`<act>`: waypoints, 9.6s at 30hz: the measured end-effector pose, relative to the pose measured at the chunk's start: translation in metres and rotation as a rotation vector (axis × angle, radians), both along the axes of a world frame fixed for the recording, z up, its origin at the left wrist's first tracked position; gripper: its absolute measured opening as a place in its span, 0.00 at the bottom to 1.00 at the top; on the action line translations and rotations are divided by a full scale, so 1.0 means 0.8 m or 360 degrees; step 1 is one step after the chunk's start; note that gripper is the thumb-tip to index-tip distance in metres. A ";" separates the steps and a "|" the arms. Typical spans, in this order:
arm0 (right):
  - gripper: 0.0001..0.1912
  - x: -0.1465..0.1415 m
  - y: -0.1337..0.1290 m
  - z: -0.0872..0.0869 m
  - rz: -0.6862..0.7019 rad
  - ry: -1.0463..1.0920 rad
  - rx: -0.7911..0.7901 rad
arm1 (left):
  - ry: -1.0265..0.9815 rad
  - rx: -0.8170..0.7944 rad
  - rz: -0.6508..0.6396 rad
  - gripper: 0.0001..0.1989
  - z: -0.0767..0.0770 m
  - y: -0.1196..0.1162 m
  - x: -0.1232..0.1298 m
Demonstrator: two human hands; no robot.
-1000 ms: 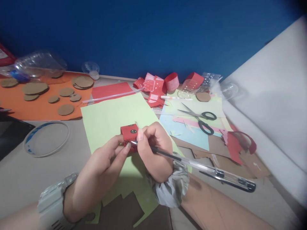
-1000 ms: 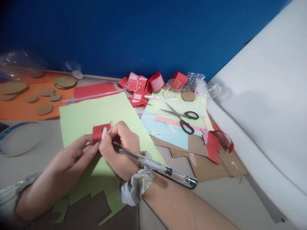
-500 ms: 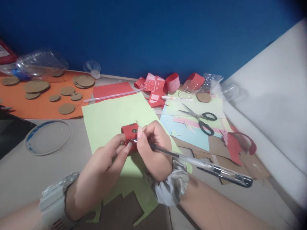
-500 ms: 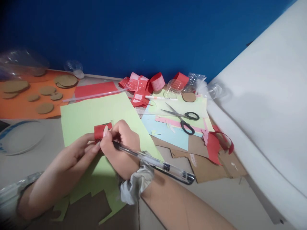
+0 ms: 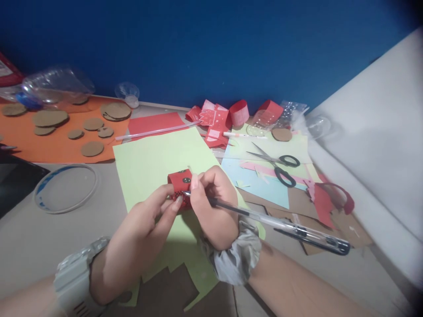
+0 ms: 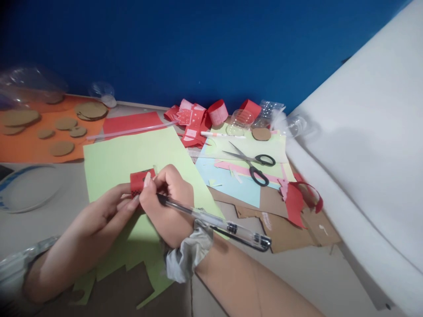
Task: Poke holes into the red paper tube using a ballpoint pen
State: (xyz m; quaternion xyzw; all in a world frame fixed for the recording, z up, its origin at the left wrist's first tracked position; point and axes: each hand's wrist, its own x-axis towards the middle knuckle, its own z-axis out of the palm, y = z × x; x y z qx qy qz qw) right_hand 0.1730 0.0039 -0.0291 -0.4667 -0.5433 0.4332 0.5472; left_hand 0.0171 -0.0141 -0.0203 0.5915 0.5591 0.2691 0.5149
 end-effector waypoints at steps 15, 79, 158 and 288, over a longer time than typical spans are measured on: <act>0.17 0.000 0.002 -0.003 0.0011 0.0032 0.0084 | -0.0007 0.0051 -0.0009 0.18 0.000 -0.001 0.000; 0.14 0.008 -0.001 0.000 0.0064 -0.0032 0.0131 | -0.0117 -0.0096 -0.0036 0.17 0.003 0.004 0.003; 0.16 0.003 -0.002 -0.001 0.0037 -0.0102 0.0154 | -0.0280 -0.0114 -0.0017 0.15 -0.010 0.002 0.002; 0.14 0.005 0.002 0.015 0.0101 -0.0082 0.0080 | -0.0064 -0.0091 -0.0096 0.14 0.008 0.001 0.003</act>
